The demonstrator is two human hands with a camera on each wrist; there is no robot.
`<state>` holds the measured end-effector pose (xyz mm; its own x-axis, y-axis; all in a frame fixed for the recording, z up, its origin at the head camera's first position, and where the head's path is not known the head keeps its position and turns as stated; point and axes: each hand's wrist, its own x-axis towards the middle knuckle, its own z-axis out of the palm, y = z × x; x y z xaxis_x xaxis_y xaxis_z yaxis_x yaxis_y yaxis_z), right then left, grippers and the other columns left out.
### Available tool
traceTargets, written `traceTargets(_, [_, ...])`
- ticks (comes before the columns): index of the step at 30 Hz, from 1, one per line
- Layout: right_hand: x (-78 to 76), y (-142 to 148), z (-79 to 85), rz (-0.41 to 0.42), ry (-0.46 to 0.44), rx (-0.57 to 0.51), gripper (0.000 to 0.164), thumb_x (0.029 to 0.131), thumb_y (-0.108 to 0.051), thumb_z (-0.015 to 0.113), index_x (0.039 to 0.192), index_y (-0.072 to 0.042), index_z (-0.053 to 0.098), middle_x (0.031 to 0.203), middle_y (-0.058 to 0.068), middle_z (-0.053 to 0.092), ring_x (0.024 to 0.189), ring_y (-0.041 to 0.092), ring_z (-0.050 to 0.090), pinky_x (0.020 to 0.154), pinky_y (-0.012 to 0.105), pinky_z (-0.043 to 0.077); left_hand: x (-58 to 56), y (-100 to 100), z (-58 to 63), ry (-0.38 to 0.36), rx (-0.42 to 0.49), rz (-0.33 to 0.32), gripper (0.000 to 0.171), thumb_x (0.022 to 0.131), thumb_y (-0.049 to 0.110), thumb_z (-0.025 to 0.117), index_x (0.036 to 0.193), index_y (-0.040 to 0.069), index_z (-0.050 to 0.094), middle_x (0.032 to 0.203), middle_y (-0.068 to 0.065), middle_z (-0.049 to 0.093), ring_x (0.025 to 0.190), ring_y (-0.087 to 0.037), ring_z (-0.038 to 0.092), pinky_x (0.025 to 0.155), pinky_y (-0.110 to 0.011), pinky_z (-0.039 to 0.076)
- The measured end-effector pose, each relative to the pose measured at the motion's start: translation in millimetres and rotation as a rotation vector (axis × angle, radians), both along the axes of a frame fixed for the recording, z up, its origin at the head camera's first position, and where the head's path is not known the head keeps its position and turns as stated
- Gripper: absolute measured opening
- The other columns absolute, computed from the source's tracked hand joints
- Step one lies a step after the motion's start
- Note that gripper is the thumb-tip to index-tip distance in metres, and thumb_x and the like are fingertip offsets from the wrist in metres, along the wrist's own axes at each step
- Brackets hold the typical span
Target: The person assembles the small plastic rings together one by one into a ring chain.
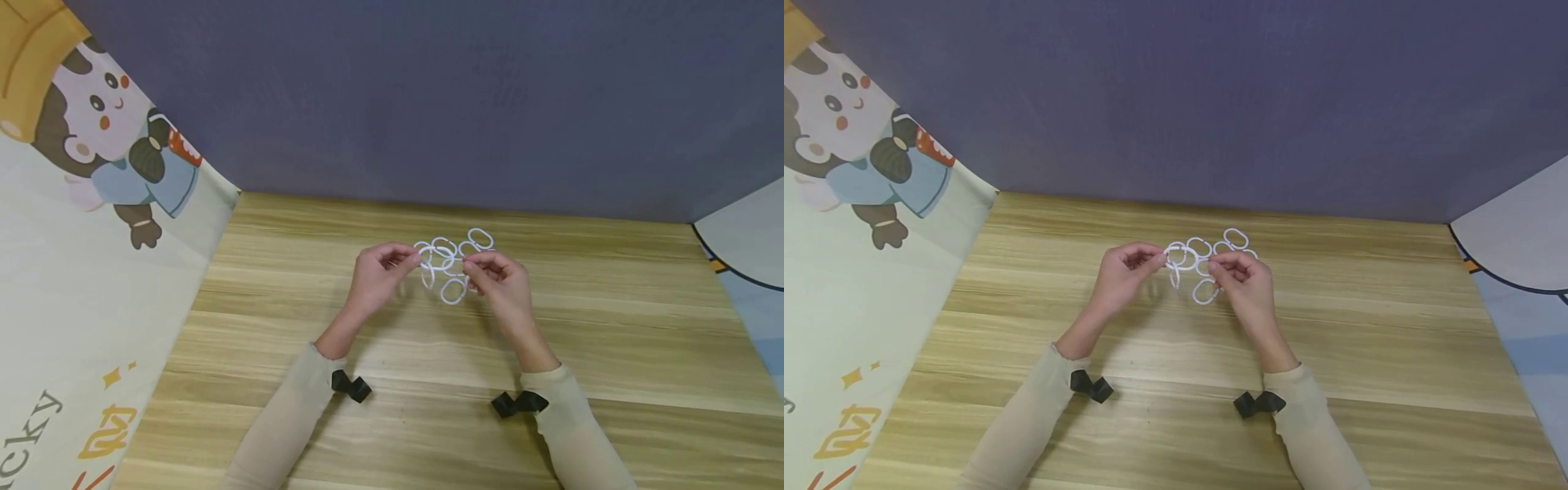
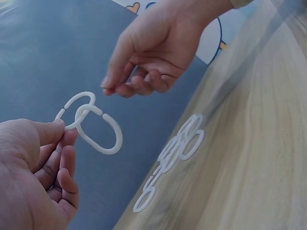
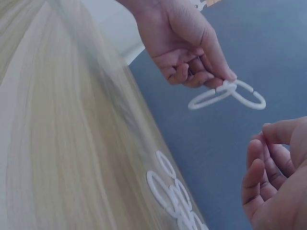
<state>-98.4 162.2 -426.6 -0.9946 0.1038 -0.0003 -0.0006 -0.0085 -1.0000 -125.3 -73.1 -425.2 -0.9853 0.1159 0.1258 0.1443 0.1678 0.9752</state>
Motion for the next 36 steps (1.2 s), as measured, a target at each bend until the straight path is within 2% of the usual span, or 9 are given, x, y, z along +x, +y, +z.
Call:
traceTargets(8, [-7.5, 2.7, -10.1, 0.003, 0.000, 0.009, 0.010, 0.100, 0.007, 0.076, 0.098, -0.002, 0.079, 0.083, -0.006, 0.074, 0.066, 0.007, 0.060, 0.058, 0.018, 0.049, -4.3, -8.3, 4.2, 0.004, 0.014, 0.035, 0.015, 0.100, 0.010, 0.083, 0.109, -0.002, 0.082, 0.097, -0.012, 0.080, 0.082, -0.010, 0.066, 0.076, -0.022, 0.053])
traceTargets(11, [-10.9, 5.0, -17.0, -0.002, -0.006, 0.055, 0.003, 0.100, 0.005, 0.077, 0.103, 0.006, 0.078, 0.085, -0.008, 0.073, 0.066, 0.005, 0.058, 0.057, 0.017, 0.050, -5.8, -10.5, 5.9, 0.013, 0.035, 0.039, 0.014, 0.101, 0.008, 0.082, 0.109, -0.004, 0.081, 0.097, -0.013, 0.080, 0.081, -0.009, 0.066, 0.075, -0.022, 0.053])
traceTargets(15, [-15.2, 9.5, -26.9, -0.009, -0.005, 0.113, 0.016, 0.099, 0.002, 0.080, 0.109, 0.014, 0.076, 0.087, -0.011, 0.074, 0.068, 0.004, 0.060, 0.059, 0.017, 0.053, -7.5, -12.3, 8.4, 0.014, 0.054, 0.040, 0.015, 0.101, 0.008, 0.081, 0.109, -0.004, 0.081, 0.097, -0.014, 0.081, 0.080, -0.008, 0.067, 0.074, -0.021, 0.053])
traceTargets(21, [-20.8, 12.8, -40.5, -0.014, 0.041, 0.163, 0.014, 0.095, 0.008, 0.081, 0.105, 0.017, 0.076, 0.086, -0.013, 0.074, 0.072, 0.003, 0.061, 0.062, 0.014, 0.048, -9.5, -13.0, 10.2, -0.003, 0.059, 0.047, 0.015, 0.102, 0.009, 0.081, 0.110, -0.004, 0.081, 0.097, -0.012, 0.081, 0.081, -0.008, 0.067, 0.075, -0.021, 0.053])
traceTargets(24, [-22.2, 14.2, -44.7, -0.009, 0.066, 0.180, 0.015, 0.094, 0.008, 0.083, 0.103, 0.017, 0.076, 0.086, -0.008, 0.074, 0.075, 0.003, 0.063, 0.065, 0.013, 0.048, -10.6, -12.5, 10.2, -0.003, 0.068, 0.047, 0.015, 0.102, 0.008, 0.081, 0.109, -0.004, 0.081, 0.096, -0.012, 0.080, 0.081, -0.008, 0.066, 0.075, -0.021, 0.053])
traceTargets(32, [-23.4, 17.8, -54.8, -0.006, 0.075, 0.283, 0.007, 0.093, 0.009, 0.083, 0.099, 0.010, 0.080, 0.091, 0.019, 0.077, 0.077, 0.003, 0.063, 0.068, 0.013, 0.049, -10.3, -10.2, 9.7, -0.012, 0.075, 0.044, 0.014, 0.101, 0.007, 0.081, 0.109, -0.005, 0.080, 0.095, -0.011, 0.080, 0.079, -0.007, 0.065, 0.074, -0.020, 0.052])
traceTargets(36, [-23.8, 19.8, -57.9, -0.014, 0.090, 0.409, 0.008, 0.091, 0.006, 0.087, 0.097, 0.006, 0.083, 0.087, 0.020, 0.075, 0.071, 0.003, 0.059, 0.063, 0.013, 0.046, -10.3, -8.7, 8.6, -0.013, 0.074, 0.047, 0.014, 0.101, 0.006, 0.081, 0.109, -0.005, 0.081, 0.095, -0.011, 0.080, 0.079, -0.007, 0.065, 0.074, -0.021, 0.052])
